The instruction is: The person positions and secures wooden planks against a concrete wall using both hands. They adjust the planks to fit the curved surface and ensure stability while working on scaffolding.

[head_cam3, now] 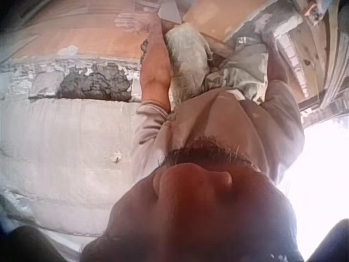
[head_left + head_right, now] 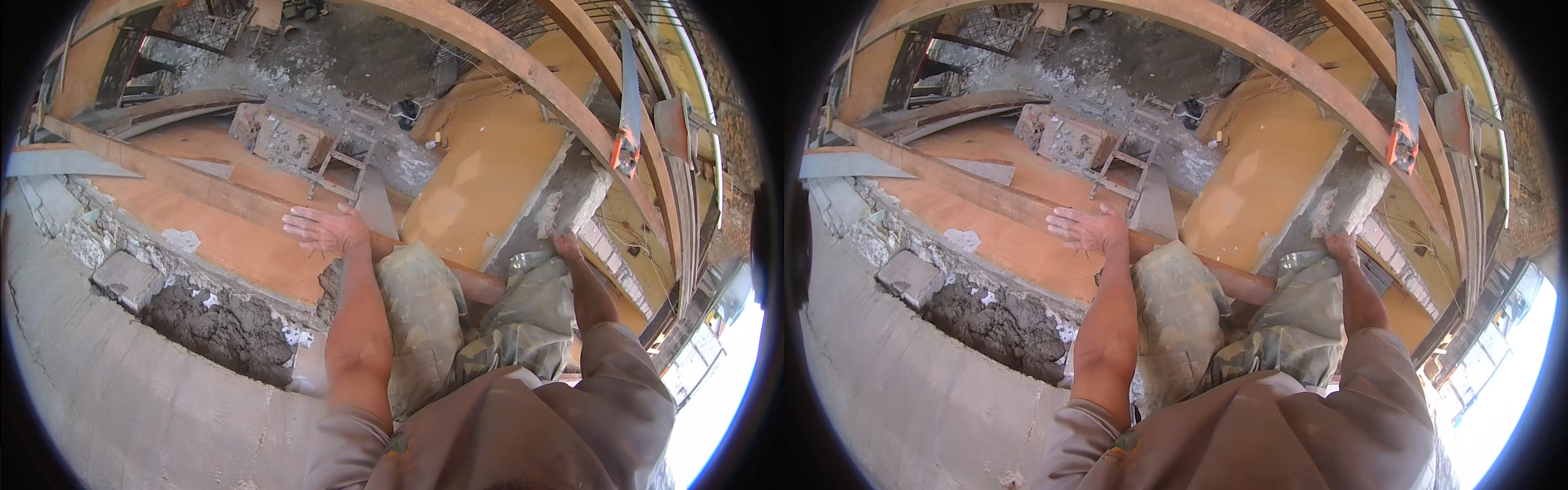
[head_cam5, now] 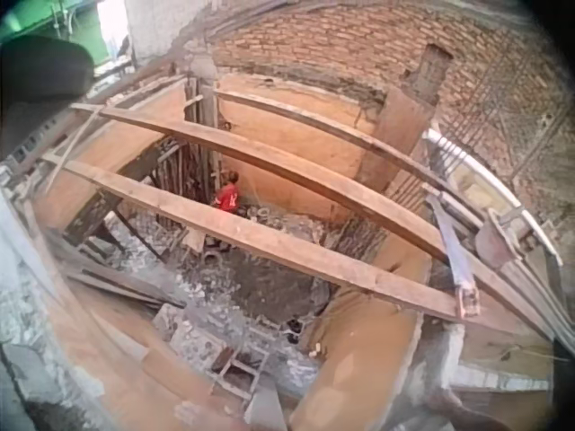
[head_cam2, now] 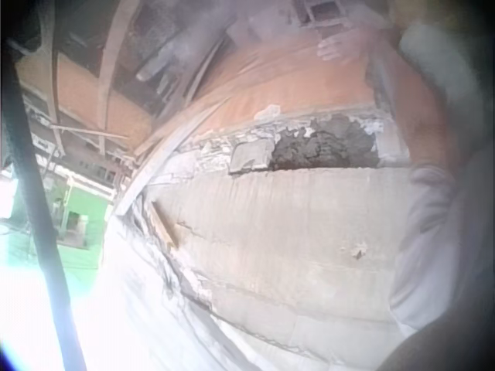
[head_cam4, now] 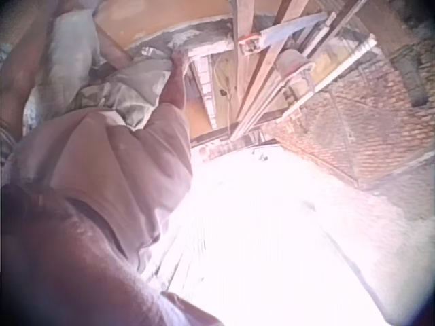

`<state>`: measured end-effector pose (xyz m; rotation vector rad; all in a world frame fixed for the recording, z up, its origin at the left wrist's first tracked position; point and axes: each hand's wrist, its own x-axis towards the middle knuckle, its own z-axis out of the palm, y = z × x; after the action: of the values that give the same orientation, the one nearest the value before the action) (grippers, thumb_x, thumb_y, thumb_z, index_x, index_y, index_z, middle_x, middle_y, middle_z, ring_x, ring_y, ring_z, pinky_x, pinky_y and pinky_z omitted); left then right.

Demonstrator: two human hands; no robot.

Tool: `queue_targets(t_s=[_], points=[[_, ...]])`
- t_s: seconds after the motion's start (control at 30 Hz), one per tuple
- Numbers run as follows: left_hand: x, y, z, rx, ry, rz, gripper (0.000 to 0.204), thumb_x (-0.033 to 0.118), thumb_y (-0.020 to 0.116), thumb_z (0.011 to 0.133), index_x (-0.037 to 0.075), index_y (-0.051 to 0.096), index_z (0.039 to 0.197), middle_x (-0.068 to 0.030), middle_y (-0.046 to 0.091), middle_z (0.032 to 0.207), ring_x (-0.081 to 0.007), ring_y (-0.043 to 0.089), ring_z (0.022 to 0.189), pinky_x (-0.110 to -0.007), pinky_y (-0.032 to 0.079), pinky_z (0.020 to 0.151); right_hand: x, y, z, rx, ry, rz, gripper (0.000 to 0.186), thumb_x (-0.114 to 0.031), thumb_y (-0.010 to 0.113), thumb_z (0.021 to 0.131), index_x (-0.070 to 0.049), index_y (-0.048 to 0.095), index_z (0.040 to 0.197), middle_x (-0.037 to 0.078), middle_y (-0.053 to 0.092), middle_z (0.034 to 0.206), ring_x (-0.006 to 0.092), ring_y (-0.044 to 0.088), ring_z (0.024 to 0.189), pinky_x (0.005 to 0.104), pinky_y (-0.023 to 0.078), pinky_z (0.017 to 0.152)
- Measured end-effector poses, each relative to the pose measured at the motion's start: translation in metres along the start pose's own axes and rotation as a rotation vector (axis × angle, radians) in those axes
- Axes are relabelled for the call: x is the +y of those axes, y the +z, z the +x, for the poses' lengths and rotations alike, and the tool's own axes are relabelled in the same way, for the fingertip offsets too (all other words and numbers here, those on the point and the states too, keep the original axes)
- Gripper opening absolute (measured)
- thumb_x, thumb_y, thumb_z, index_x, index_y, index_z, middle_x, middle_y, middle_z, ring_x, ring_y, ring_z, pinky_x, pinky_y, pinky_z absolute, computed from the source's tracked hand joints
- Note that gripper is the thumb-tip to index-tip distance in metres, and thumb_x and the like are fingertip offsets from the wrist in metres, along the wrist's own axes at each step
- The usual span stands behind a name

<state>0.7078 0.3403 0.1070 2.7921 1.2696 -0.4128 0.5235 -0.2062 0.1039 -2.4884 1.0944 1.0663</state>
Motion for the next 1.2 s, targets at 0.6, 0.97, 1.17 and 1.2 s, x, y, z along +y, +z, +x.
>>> queue_targets(t_s=[0.6,0.97,1.17,1.2], points=[[0.004,-0.006,-0.004,0.015,-0.010,0.030,0.105,0.033,0.070,0.083,0.001,0.003,0.158,-0.0215,-0.002,0.166,-0.0382,-0.002,0.154,-0.059,0.014,0.119,-0.040,-0.030,-0.037,-0.054,0.133,-0.012,0.096,-0.072,0.057,0.084,0.007,0.051,0.137,0.031,0.053,0.138,0.0396,0.042,0.139,0.0441,0.029,0.117],[0.004,-0.010,-0.008,0.034,-0.011,-0.012,0.104,0.029,0.070,0.081,-0.001,0.006,0.157,-0.0226,-0.003,0.166,-0.0392,-0.003,0.154,-0.062,0.015,0.118,-0.023,-0.013,-0.021,-0.007,0.050,0.113,0.087,-0.061,0.065,0.084,0.006,0.050,0.138,0.030,0.052,0.140,0.0391,0.042,0.139,0.0394,0.027,0.118],[0.002,-0.002,-0.004,0.048,-0.020,0.018,0.107,0.028,0.071,0.078,-0.001,0.005,0.157,-0.0221,-0.003,0.166,-0.0380,-0.003,0.154,-0.062,0.016,0.118,-0.023,-0.017,-0.026,0.028,0.036,0.068,0.092,-0.061,0.068,0.081,0.006,0.047,0.141,0.027,0.051,0.142,0.0391,0.040,0.140,0.0413,0.027,0.118],[0.003,-0.004,-0.004,0.048,-0.021,0.028,0.108,0.028,0.072,0.078,-0.001,0.005,0.157,-0.0220,-0.003,0.166,-0.0378,-0.003,0.154,-0.062,0.016,0.118,-0.025,-0.023,-0.032,0.034,0.015,0.088,0.097,-0.063,0.071,0.079,0.008,0.046,0.141,0.029,0.052,0.140,0.0404,0.045,0.136,0.0426,0.033,0.115]])
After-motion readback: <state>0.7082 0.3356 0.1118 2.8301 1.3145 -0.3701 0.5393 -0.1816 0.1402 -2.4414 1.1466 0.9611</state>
